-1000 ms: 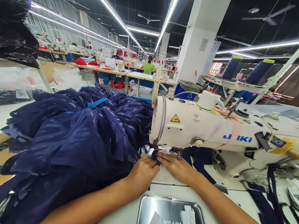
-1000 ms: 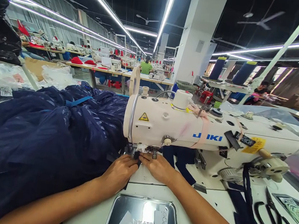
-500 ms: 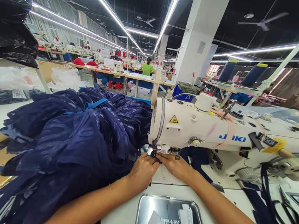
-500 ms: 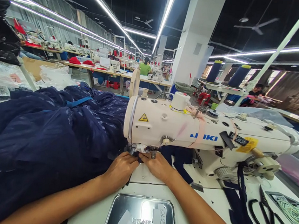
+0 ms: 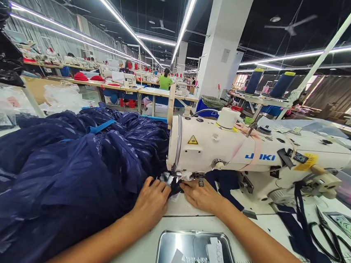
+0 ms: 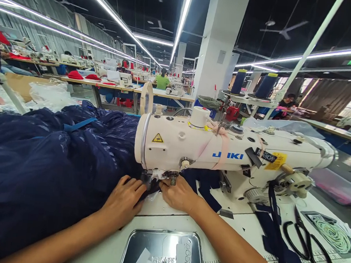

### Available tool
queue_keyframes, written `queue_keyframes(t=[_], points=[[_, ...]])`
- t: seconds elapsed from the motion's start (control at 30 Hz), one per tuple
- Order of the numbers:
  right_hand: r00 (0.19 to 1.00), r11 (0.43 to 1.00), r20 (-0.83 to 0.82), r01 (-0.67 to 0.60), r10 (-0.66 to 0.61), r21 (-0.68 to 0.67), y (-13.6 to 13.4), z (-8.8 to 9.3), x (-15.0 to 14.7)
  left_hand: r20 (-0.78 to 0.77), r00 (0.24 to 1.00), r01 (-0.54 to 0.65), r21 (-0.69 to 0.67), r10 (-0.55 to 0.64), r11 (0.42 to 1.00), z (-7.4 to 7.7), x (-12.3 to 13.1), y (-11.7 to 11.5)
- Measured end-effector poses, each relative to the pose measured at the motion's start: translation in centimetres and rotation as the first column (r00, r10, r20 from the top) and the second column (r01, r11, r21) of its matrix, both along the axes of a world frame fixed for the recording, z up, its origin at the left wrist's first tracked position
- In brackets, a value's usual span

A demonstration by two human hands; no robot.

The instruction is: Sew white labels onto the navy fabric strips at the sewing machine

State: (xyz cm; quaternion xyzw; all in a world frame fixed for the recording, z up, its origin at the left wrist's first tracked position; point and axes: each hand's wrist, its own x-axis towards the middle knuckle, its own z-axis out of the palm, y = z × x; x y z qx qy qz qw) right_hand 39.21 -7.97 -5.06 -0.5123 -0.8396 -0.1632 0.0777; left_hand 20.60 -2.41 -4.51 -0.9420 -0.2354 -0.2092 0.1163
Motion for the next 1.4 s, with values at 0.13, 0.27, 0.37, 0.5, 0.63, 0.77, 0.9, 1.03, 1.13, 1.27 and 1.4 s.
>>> queue_keyframes(t=[0.13, 0.27, 0.37, 0.5, 0.63, 0.77, 0.9, 1.03, 1.13, 1.27, 1.4], points=[[0.996, 0.998, -0.073, 0.049, -0.052, -0.036, -1.0, 0.0, -1.1, -0.02, 0.998, -0.054, -0.029, 0.053, 0.998, 0.6, -1.1, 2.5], [0.99, 0.998, -0.123, 0.064, -0.062, 0.011, -1.2, -0.5, -1.8, 0.024, 1.0, 0.011, -0.144, -0.008, 0.99, 0.9, -1.0, 3.4], [0.982, 0.999, -0.182, 0.044, -0.041, 0.016, -0.9, -1.0, -1.5, -0.021, 0.992, 0.117, -0.139, -0.121, 0.983, 0.8, -0.9, 3.0], [0.944, 1.0, -0.331, 0.024, -0.022, 0.004, -0.5, -1.9, -0.7, -0.068, 0.979, 0.182, -0.1, -0.19, 0.978, 0.3, -1.1, 2.5], [0.889, 1.0, -0.458, -0.014, 0.003, -0.02, -0.3, -2.1, -0.3, -0.05, 0.965, 0.253, -0.059, -0.256, 0.966, -0.2, -1.0, 2.6], [0.879, 0.999, -0.476, -0.046, 0.03, -0.02, -0.4, -1.6, -0.1, -0.052, 0.959, 0.277, -0.06, -0.28, 0.959, -0.3, -0.7, 2.7], [0.942, 0.996, -0.324, -0.087, 0.089, 0.02, -0.7, -0.9, -0.4, -0.09, 0.954, 0.282, -0.068, -0.287, 0.957, -0.1, -0.7, 2.7], [0.988, 0.998, -0.146, -0.044, 0.05, 0.04, -1.0, -0.2, -1.0, -0.124, 0.943, 0.3, -0.096, -0.31, 0.949, -0.3, -1.0, 2.3], [0.992, 0.997, -0.114, -0.04, 0.047, 0.064, -1.1, 0.0, -1.3, -0.164, 0.944, 0.269, -0.114, -0.285, 0.956, -0.6, -1.4, 2.1], [0.991, 0.993, -0.113, -0.057, 0.069, 0.106, -1.1, -0.1, -1.2, -0.206, 0.938, 0.246, -0.172, -0.279, 0.954, -0.6, -1.7, 2.3], [0.993, 0.992, -0.1, -0.057, 0.068, 0.113, -0.9, -0.1, -1.1, -0.202, 0.94, 0.234, -0.201, -0.274, 0.951, -0.2, -1.7, 2.4]])
